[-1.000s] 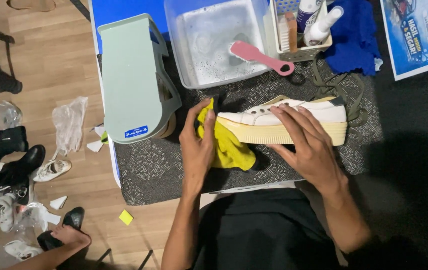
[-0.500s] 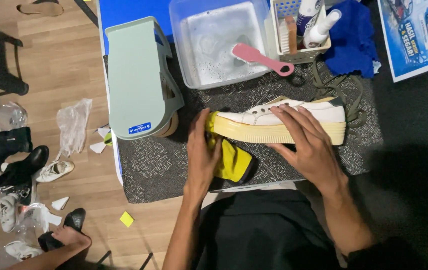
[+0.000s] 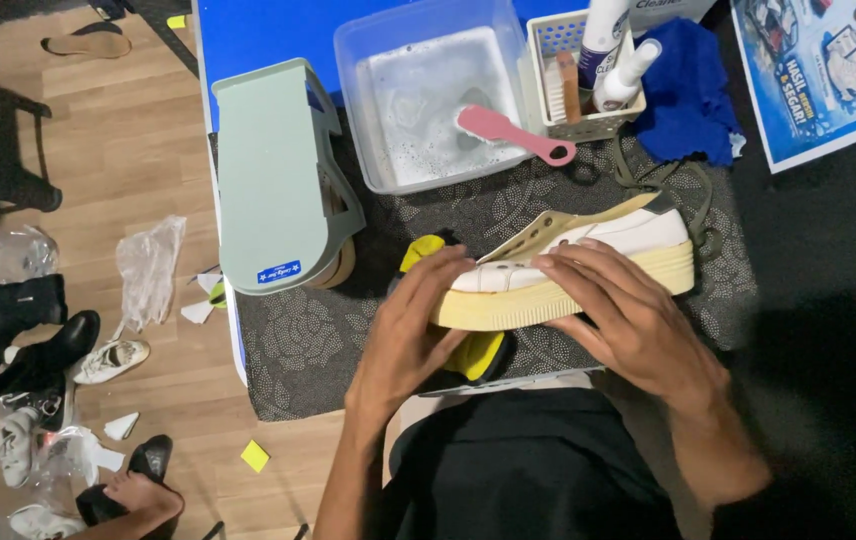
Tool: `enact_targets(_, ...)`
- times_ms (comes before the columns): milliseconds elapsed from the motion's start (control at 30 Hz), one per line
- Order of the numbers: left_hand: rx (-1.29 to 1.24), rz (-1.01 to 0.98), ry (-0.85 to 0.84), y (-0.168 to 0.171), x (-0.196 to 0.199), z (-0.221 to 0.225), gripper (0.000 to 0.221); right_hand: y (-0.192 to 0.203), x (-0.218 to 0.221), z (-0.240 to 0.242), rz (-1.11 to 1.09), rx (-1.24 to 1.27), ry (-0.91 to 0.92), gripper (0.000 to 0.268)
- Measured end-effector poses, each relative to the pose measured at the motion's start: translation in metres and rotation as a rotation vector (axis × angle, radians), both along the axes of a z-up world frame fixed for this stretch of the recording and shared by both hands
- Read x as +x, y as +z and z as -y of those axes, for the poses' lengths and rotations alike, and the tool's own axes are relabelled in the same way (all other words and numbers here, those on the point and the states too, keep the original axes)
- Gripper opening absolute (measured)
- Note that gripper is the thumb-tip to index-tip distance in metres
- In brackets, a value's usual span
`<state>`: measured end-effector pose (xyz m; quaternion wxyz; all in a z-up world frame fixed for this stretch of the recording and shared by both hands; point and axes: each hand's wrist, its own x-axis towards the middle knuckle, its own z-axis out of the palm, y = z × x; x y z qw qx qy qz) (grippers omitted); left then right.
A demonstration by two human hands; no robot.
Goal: Scrubbing the white rubber soles of a sneaker with a small brush and soapy water, then wiping it clean with a cloth.
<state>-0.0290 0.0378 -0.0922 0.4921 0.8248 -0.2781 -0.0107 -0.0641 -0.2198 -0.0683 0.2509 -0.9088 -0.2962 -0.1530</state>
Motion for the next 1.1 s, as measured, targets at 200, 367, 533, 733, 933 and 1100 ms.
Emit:
enact_targets(200,-0.352,0.139,0.100,-0.016,-0.029,0.018,0.039,0.018,-0.013,0.009,0.120,-0.072,-0.056,0.070)
enact_targets(367,-0.513,0.151,0.282,-0.035,-0.047,0.040,0.043,-0.017,-0.014,-0.006,0.265,0.477,-0.420,0.073)
enact_targets(533,-0.589,0.043,0.206,-0.042,-0.042,0.034,0.040,-0.063,-0.004,0.013,-0.102,1.215,-0.318,0.075)
enact_targets(733,-0.279,-0.073,0.036,-0.022,-0.014,0.027,0.040,-0.068,0.015,0.039,-0.244,1.238,-0.424,0.067)
enact_targets(933,0.084,-0.105,0.148,-0.019,0.013,0.028,0.070,-0.036,0.029,0.039,-0.373,0.847,-0.475,0.062)
enact_targets(1100,0.020,-0.105,0.130,-0.010,0.023,0.025,0.064,-0.001,0.035,0.031,-0.152,0.194,-0.537,0.050)
